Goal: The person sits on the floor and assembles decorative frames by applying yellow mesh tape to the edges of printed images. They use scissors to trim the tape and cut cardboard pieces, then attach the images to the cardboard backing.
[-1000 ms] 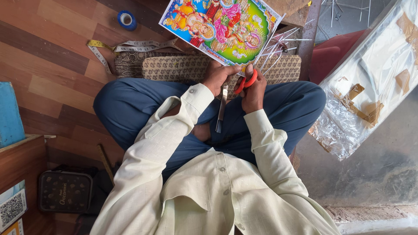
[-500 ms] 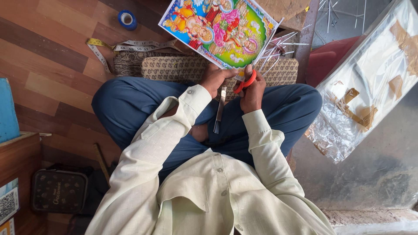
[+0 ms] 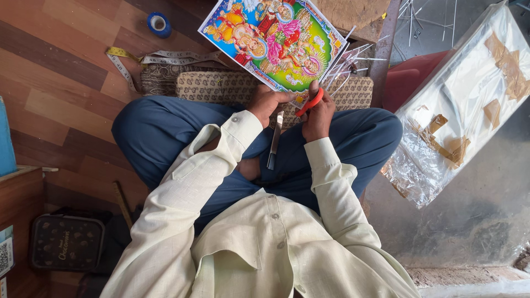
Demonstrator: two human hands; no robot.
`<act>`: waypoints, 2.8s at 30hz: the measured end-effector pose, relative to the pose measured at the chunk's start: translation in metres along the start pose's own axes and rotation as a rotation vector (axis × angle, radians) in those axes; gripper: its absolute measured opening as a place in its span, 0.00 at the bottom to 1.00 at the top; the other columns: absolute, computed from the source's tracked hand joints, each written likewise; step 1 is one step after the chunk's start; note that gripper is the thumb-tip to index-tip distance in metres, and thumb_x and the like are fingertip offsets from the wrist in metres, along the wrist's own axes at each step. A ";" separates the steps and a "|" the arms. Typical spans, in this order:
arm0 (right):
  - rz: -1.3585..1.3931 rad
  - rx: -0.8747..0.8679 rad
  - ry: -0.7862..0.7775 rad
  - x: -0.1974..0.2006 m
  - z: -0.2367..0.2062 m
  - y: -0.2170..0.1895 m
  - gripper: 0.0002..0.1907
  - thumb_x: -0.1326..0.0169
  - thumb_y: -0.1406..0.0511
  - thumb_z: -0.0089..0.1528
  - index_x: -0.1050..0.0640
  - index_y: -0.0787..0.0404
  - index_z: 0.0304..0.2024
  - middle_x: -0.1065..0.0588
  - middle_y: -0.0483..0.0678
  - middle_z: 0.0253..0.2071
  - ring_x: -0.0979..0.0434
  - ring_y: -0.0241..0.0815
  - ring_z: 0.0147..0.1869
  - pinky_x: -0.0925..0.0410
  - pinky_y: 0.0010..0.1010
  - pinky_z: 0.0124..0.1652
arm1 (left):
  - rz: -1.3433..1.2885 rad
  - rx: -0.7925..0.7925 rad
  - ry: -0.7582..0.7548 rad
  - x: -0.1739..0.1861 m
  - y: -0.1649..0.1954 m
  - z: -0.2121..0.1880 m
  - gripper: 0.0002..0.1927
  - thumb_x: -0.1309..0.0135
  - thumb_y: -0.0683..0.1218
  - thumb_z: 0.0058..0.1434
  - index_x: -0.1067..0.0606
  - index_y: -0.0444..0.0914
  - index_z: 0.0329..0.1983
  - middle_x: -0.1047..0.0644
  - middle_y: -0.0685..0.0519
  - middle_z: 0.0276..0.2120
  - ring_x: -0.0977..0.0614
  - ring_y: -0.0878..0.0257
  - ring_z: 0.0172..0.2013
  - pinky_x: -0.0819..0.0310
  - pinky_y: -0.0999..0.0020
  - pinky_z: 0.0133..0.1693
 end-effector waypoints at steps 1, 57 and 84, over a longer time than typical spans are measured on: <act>0.029 -0.015 0.003 0.001 0.000 0.001 0.21 0.41 0.51 0.67 0.28 0.61 0.33 0.34 0.41 0.22 0.37 0.31 0.17 0.39 0.25 0.18 | -0.013 0.012 0.012 0.001 0.000 0.000 0.18 0.38 0.36 0.56 0.21 0.31 0.51 0.17 0.49 0.45 0.16 0.61 0.45 0.23 0.65 0.50; -1.113 0.552 -0.563 -0.128 0.160 -0.172 0.16 0.41 0.72 0.62 0.20 0.64 0.53 0.20 0.53 0.33 0.19 0.40 0.29 0.28 0.33 0.28 | 1.453 -0.730 0.600 0.091 0.257 0.046 0.43 0.28 0.48 0.47 0.35 0.35 0.64 0.34 0.39 0.66 0.33 0.40 0.63 0.35 0.46 0.58; -1.148 0.797 -0.284 -0.104 0.060 -0.080 0.29 0.29 0.71 0.51 0.20 0.62 0.56 0.29 0.62 0.62 0.24 0.62 0.58 0.29 0.45 0.55 | 1.620 -0.491 0.323 0.064 0.196 0.025 0.37 0.45 0.30 0.54 0.34 0.37 0.69 0.44 0.35 0.72 0.37 0.37 0.70 0.30 0.54 0.62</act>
Point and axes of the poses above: each hand's wrist, its own z-axis towards the middle knuckle, its own x-axis out of the back of the hand, y = z × x, the point moved 10 cm from there along z, towards the middle knuckle
